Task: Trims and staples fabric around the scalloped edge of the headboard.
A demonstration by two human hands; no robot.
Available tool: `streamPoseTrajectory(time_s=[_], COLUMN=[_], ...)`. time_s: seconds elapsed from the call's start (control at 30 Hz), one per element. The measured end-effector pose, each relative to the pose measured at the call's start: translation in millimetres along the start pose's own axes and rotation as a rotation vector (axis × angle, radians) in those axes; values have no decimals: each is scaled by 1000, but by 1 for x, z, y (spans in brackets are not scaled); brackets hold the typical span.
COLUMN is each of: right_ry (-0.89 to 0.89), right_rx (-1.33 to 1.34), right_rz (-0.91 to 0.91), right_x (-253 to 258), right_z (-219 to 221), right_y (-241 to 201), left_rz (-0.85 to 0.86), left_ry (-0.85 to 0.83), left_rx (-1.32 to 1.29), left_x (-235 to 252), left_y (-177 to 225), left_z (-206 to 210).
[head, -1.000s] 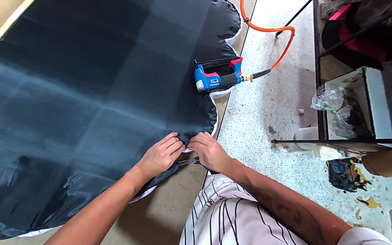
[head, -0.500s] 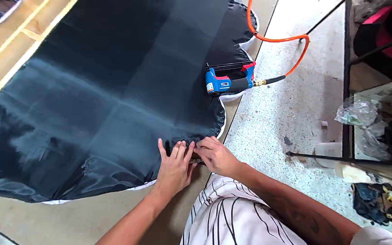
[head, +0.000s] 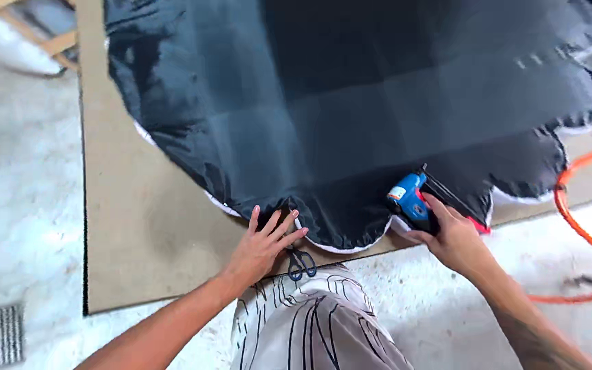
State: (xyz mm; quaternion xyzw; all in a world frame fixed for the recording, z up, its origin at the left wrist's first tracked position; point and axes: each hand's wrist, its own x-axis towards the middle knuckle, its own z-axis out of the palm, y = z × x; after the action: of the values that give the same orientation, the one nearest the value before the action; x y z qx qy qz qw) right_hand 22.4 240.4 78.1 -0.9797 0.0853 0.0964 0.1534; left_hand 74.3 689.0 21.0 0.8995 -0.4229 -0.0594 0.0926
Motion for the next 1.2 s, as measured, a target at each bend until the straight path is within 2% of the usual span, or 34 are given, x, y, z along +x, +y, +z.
streamPoseTrajectory(time_s=[0.07,0.13,0.27,0.37,0.53,0.73,0.87,1.0,1.2], right_ry=[-105,-184,-254,-339,-264,-379,-381,-370,-454], right_rx=[83,33,-111,-135,-334,-365,-367,-353,-491], right_rz=[-6,-21,-491,-745,-1043,-1072,-1075,-1069,-937], right_x=[8,16,46,75,108,127,127,120,109], right_z=[-23,-50,-88,-81,-43,-25,-23,-21,-21], right_y=[2,-13,-46,-94,-156,-182,-181,-181,-188], left_rz=[-36,-53,-81,-125,-207,-242,-235,-218,-227], left_ry=[-6,2,63,97,80,132,177,141,126], left_rx=[-40,-76,-74,-93,-64,-124,-171,-157,-198], left_x=[1,1,-4,-5,-7,-8,-6,-8,-9], left_y=[5,6,14,18,31,32,31,28,28], left_z=[-1,0,17,21,20,29,36,36,30])
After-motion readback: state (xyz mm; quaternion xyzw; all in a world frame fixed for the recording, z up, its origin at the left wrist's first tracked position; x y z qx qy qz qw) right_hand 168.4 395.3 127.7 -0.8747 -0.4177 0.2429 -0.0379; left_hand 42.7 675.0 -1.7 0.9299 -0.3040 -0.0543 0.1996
